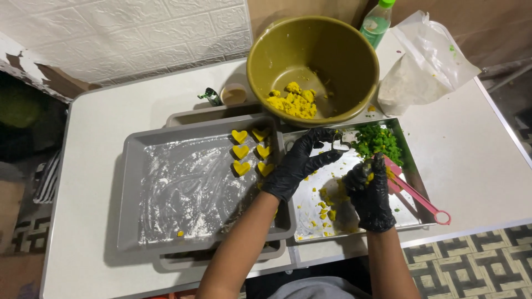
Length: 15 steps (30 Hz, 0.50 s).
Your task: Stuffing heart-shaped dough pieces with a green vegetable mixture and arranging them on a tray.
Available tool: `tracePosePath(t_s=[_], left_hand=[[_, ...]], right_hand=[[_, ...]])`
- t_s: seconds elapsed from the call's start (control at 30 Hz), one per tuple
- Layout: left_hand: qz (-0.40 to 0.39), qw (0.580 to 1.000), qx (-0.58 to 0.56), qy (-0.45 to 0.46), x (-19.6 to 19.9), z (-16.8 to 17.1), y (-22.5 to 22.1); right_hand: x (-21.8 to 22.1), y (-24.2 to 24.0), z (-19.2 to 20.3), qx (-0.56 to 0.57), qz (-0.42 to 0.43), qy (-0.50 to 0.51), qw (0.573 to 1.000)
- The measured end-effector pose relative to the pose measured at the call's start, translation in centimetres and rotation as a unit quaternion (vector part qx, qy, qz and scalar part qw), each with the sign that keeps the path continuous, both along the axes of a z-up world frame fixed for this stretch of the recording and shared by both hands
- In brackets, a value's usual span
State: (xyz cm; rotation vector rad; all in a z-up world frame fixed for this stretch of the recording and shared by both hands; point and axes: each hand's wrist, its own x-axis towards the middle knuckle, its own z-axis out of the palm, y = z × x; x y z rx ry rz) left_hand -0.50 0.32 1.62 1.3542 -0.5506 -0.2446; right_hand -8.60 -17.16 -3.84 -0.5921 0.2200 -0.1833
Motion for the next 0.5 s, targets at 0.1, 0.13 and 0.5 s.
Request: tracePosePath(t_s=[0.1, 0.13, 0.5], left_hand=[[-0.004, 1.000, -0.012, -0.007, 0.2, -0.7, -0.1], [-0.004, 1.000, -0.011, -0.008, 0.3, -0.7, 0.0], [0.007, 1.000, 0.007, 0.027, -0.6, 1.2, 0.3]], right_hand=[[0.3, 1.0, 3.7, 0.001, -0.052, 0.219, 0.974], [0.1, 0.8, 3.3, 0.002, -0.051, 0.219, 0.974], [1.2, -1.5, -1.7, 0.150, -0.004, 0.057, 0.987]])
